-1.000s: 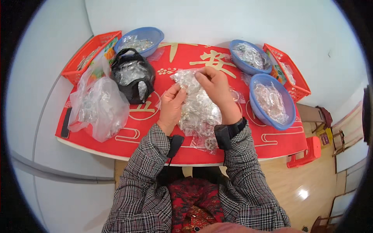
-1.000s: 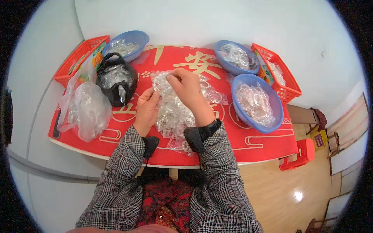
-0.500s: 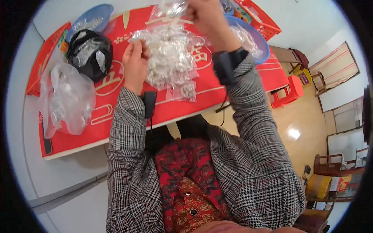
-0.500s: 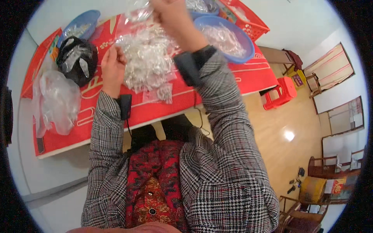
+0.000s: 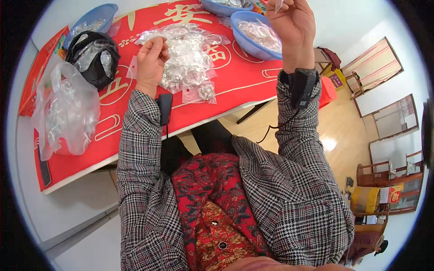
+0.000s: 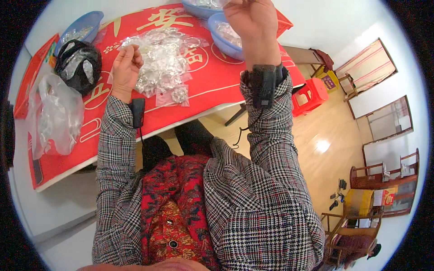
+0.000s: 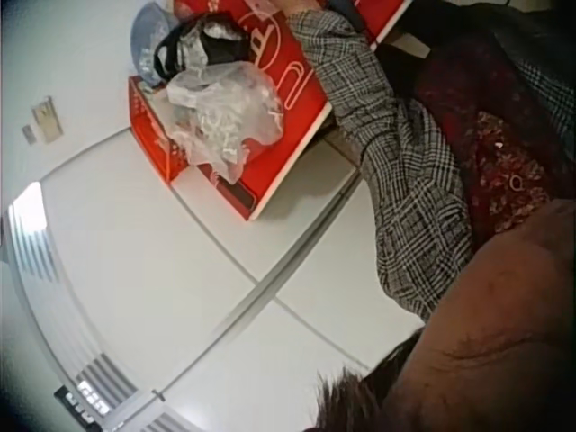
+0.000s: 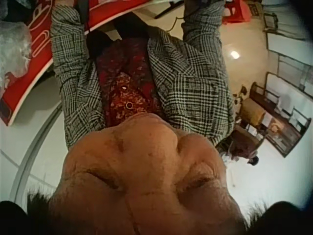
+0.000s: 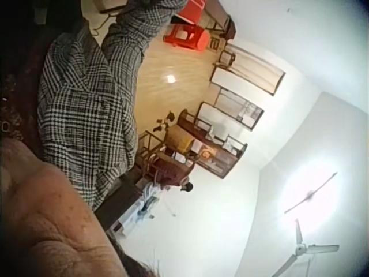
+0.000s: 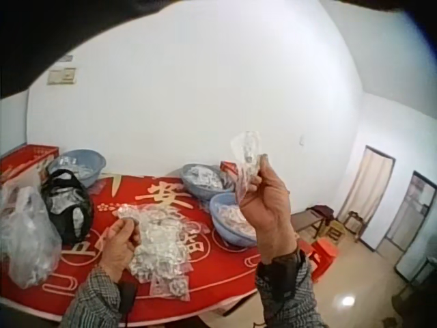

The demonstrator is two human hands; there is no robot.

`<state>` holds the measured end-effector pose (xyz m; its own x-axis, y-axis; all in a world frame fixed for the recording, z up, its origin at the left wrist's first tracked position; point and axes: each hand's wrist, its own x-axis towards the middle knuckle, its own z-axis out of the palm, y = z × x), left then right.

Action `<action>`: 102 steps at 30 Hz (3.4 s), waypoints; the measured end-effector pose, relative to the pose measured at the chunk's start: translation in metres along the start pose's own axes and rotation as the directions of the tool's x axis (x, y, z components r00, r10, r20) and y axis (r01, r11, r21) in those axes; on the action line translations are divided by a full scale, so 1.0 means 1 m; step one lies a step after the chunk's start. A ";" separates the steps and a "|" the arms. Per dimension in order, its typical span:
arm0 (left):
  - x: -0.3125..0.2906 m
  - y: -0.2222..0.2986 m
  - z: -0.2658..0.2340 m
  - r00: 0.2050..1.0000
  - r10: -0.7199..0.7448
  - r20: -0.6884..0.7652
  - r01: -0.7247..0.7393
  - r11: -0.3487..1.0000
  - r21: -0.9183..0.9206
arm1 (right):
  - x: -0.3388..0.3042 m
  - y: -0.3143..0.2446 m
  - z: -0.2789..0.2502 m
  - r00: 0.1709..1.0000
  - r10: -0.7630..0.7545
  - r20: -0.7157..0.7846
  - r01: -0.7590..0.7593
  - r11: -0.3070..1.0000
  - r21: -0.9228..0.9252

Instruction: Sorting and organizing small clear plastic components into various containers and bags.

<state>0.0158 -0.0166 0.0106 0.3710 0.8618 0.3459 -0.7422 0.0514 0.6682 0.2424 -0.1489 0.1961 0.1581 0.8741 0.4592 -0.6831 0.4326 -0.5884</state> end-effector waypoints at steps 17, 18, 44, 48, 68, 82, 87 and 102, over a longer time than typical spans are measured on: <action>-0.014 -0.006 0.022 0.994 -0.108 0.020 0.089 0.898 0.432 | 0.072 0.122 -0.024 0.990 0.098 0.105 -0.115 0.977 0.180; -0.013 -0.006 0.021 0.993 -0.120 -0.007 0.111 0.902 0.416 | 0.073 0.126 -0.029 0.994 0.103 0.036 -0.108 0.980 0.167; -0.016 -0.003 0.033 0.985 -0.011 -0.170 0.072 0.930 0.360 | -0.002 0.158 -0.099 0.949 0.314 -0.021 -0.312 0.927 -0.208; -0.012 -0.003 0.023 0.990 -0.006 -0.139 0.059 0.923 0.381 | -0.006 0.168 -0.104 0.937 0.348 -0.012 -0.342 0.913 -0.223; -0.011 -0.013 0.013 0.981 0.077 -0.176 0.022 0.866 0.499 | -0.008 0.169 -0.123 0.938 0.340 0.066 -0.258 0.813 -0.522; -0.012 -0.003 0.015 0.995 -0.024 -0.095 0.073 0.827 0.558 | -0.005 0.163 -0.121 0.970 0.241 0.015 -0.187 0.788 -0.586; -0.012 -0.005 0.015 0.992 0.000 -0.129 0.074 0.821 0.567 | -0.005 0.166 -0.125 0.983 0.180 0.032 -0.127 0.796 -0.592; -0.011 -0.006 0.018 0.981 0.034 -0.193 0.067 0.867 0.493 | -0.005 0.164 -0.124 0.959 0.279 0.059 -0.193 0.789 -0.583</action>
<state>0.0258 -0.0357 0.0146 0.2310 0.9442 0.2347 -0.3438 -0.1464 0.9276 0.2181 -0.0550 0.0151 -0.0811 0.9454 0.3157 -0.1544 0.3010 -0.9410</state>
